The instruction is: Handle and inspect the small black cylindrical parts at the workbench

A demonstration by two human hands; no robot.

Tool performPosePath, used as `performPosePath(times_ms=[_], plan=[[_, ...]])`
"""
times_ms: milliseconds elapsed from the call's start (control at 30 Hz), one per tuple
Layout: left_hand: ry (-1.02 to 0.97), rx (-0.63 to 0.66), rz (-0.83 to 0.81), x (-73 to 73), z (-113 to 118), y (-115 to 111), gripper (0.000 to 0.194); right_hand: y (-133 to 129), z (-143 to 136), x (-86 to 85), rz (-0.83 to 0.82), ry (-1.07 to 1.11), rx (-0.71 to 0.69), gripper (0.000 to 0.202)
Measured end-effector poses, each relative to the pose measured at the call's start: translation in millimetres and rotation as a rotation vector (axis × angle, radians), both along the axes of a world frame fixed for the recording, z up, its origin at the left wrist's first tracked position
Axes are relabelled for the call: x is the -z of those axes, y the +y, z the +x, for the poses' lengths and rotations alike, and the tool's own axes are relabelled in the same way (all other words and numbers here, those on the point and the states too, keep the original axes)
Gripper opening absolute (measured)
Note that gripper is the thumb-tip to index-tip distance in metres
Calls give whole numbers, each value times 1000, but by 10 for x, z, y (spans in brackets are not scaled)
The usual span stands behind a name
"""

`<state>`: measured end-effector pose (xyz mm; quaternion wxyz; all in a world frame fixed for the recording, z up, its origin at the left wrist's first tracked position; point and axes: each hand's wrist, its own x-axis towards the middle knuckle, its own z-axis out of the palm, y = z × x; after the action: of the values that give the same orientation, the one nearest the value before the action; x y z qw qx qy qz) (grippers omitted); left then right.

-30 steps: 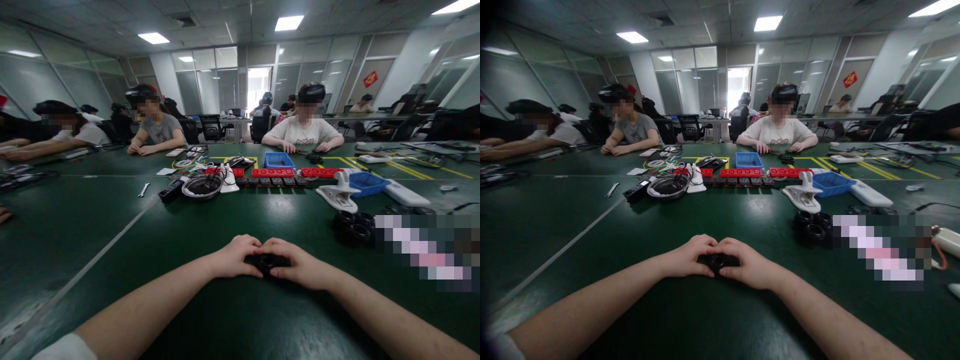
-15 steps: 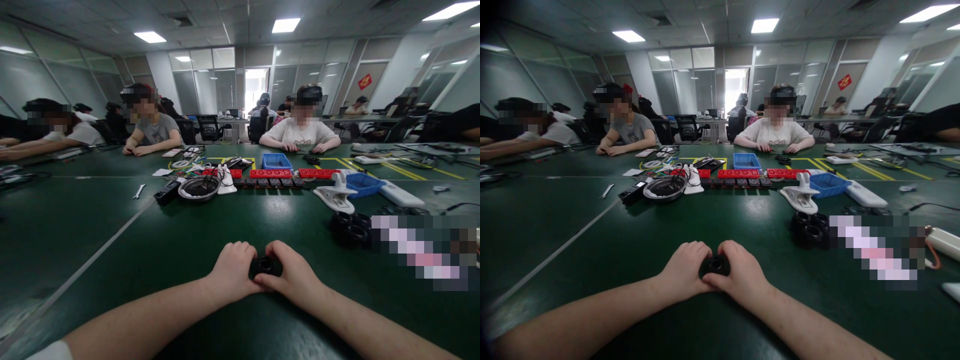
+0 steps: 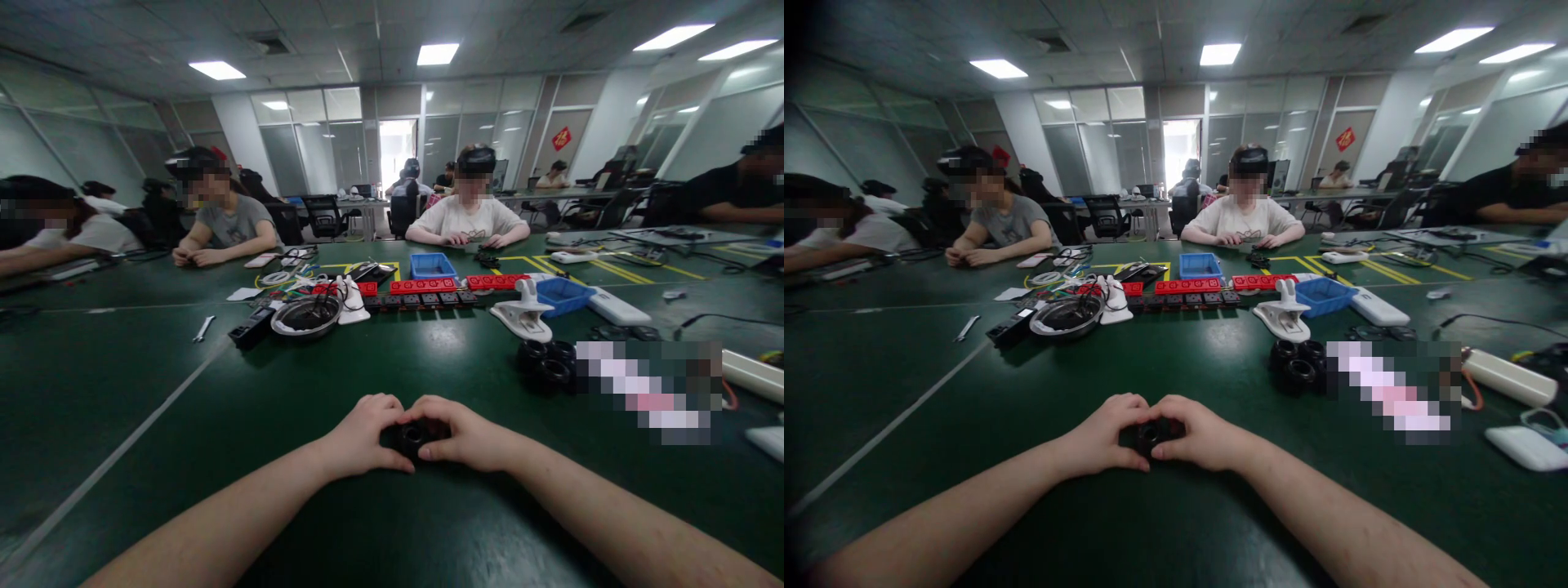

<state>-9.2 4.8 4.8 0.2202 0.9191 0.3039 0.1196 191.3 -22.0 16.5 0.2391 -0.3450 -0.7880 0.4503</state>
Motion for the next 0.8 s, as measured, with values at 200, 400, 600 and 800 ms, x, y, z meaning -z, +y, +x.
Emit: performPosePath(times_ms=[200,400,600,800], plan=[[10,-70,34,-65,-4,-80,54,-35,1,88,-88,82,90,57],[107,-244,111,-93,65,-218,58,-145,-112,105,67,-106,359,52],[107,-213,56,-101,97,-235,28,-176,-176,40,148,-213,360,34],[79,-181,107,-57,74,-193,24,-131,-118,3,199,-124,239,29]])
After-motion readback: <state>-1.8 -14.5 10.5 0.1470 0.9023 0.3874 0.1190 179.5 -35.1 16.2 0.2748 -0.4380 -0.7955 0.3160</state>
